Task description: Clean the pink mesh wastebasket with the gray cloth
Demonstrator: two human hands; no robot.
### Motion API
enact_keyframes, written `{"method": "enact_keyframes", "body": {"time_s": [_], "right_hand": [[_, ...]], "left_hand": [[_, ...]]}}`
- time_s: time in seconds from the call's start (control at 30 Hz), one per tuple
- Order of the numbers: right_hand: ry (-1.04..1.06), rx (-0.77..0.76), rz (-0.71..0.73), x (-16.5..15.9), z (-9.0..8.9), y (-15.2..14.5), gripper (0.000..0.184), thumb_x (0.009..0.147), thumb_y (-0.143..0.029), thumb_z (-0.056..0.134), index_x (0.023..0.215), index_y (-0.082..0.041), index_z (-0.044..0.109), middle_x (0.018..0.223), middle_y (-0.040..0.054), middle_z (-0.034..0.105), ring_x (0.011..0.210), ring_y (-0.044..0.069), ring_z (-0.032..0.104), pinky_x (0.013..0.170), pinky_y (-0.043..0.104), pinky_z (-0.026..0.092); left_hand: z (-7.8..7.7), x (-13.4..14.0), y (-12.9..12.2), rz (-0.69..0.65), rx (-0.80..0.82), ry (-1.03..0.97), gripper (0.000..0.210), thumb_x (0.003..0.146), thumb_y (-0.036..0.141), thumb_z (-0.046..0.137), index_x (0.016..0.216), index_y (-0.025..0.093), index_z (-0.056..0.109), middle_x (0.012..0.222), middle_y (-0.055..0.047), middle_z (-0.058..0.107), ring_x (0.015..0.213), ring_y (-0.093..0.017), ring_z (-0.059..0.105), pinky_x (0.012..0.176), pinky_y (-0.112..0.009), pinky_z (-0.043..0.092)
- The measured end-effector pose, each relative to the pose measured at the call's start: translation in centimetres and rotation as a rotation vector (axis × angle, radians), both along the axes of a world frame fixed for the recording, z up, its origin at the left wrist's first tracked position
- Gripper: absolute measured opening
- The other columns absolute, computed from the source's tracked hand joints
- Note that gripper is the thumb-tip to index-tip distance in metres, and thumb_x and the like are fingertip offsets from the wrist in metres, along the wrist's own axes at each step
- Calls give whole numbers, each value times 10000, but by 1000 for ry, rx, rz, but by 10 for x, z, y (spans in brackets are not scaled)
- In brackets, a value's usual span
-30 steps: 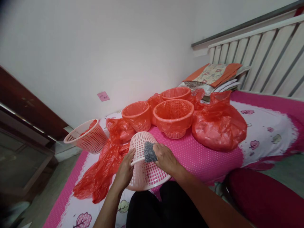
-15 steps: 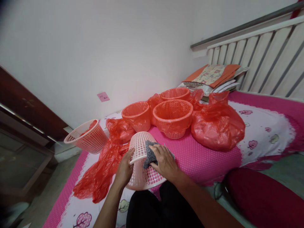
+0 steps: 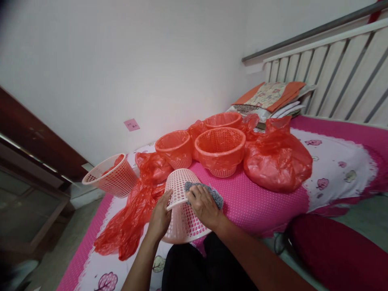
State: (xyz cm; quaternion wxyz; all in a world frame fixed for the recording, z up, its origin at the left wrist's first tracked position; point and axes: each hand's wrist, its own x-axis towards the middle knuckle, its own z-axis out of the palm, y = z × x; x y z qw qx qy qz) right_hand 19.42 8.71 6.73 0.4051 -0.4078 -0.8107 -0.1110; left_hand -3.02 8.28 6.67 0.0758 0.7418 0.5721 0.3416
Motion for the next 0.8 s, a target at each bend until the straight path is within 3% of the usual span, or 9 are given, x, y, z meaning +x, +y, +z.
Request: {"method": "enact_keyframes", "body": {"time_s": [0.17, 0.43, 0.67, 0.8], "right_hand": [[11, -4, 44, 11, -7, 5, 139, 983, -94, 573, 1039, -197, 647, 1017, 94, 650, 960, 283, 577, 880, 430, 522], [224, -68, 66, 31, -44, 7, 141, 1015, -169, 599, 1151, -203, 587, 1077, 102, 644, 1020, 283, 609, 908, 437, 561], [380, -62, 81, 33, -62, 10, 273, 1036, -242, 590, 1308, -238, 564, 1104, 118, 669, 1029, 305, 652, 903, 472, 598], [565, -126, 3, 28, -67, 10, 355, 1008, -274, 622, 1352, -249, 539, 1148, 117, 658, 1060, 299, 667, 922, 471, 599]], "left_hand": [[3, 4, -1, -19, -22, 20, 606, 884, 46, 486, 1474, 102, 608, 1545, -207, 637, 1470, -299, 571, 1259, -573, 418], [3, 1, -3, -7, -38, 11, 609, 897, 47, 485, 1487, 143, 602, 1564, -184, 625, 1483, -291, 558, 1263, -577, 414], [2, 2, -3, 4, -42, -8, 613, 897, 44, 492, 1490, 154, 603, 1573, -176, 618, 1487, -293, 552, 1268, -587, 407], [1, 1, -2, 11, -39, -21, 613, 891, 44, 503, 1486, 144, 610, 1566, -179, 624, 1481, -301, 558, 1265, -575, 415]]}}
